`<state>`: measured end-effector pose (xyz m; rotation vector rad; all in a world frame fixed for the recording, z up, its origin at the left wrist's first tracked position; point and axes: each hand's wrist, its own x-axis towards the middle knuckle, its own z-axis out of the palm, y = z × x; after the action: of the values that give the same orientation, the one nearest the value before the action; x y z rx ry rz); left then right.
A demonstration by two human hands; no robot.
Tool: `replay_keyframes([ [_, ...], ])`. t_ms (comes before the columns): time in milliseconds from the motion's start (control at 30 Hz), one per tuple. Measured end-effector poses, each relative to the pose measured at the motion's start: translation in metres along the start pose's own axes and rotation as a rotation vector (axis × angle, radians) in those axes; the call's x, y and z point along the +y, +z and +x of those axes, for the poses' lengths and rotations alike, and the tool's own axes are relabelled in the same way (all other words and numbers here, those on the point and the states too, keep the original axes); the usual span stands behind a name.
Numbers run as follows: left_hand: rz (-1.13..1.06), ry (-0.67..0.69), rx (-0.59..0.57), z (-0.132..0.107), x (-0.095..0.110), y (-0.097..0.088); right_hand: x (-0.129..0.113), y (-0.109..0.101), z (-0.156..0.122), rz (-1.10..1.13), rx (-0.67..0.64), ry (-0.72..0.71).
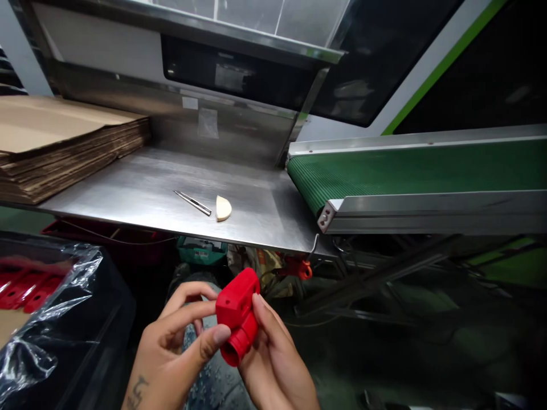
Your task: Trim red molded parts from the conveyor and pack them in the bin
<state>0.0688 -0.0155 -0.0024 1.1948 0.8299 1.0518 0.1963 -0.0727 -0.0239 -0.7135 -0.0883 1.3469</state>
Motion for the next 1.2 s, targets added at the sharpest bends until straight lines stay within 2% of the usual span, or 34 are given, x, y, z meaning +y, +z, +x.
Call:
replay_keyframes([
  [100, -0.192, -0.15, -0.054, 0.002, -0.004, -0.001, 0.006, 0.002, 0.0, 0.006, -0.035, 0.058],
  [200, -0.384, -0.349, -0.066, 0.001, -0.006, 0.002, 0.012, 0.006, 0.0, -0.03, -0.179, 0.154],
  [267, -0.476, -0.421, -0.072, 0.002, -0.004, 0.004, 0.013, 0.007, 0.001, -0.023, -0.252, 0.187],
  [333, -0.543, -0.457, -0.061, 0.004, -0.001, 0.004, 0.012, 0.007, 0.002, -0.001, -0.249, 0.176],
  [567, -0.629, -0.516, 0.051, 0.016, 0.0, -0.002, 0.005, 0.007, 0.002, -0.092, -0.162, 0.064],
  [733, -0.566, -0.487, 0.056, 0.015, -0.022, -0.01, 0.007, 0.011, 0.002, -0.359, -0.1, -0.187],
  [833, -0.536, -0.452, 0.094, 0.013, -0.035, -0.013, 0.011, 0.01, 0.004, -0.472, -0.101, -0.274],
  [1000, -0.574, -0.409, 0.152, 0.011, -0.038, -0.01, 0.013, 0.008, 0.002, -0.558, -0.161, -0.276],
  [1133, -0.531, -0.477, 0.279, 0.008, -0.031, -0.008, 0.015, 0.004, 0.001, -0.607, -0.212, -0.247],
  [1200, -0.499, -0.506, 0.305, 0.007, -0.028, -0.008, 0.015, 0.001, 0.002, -0.66, -0.224, -0.246],
])
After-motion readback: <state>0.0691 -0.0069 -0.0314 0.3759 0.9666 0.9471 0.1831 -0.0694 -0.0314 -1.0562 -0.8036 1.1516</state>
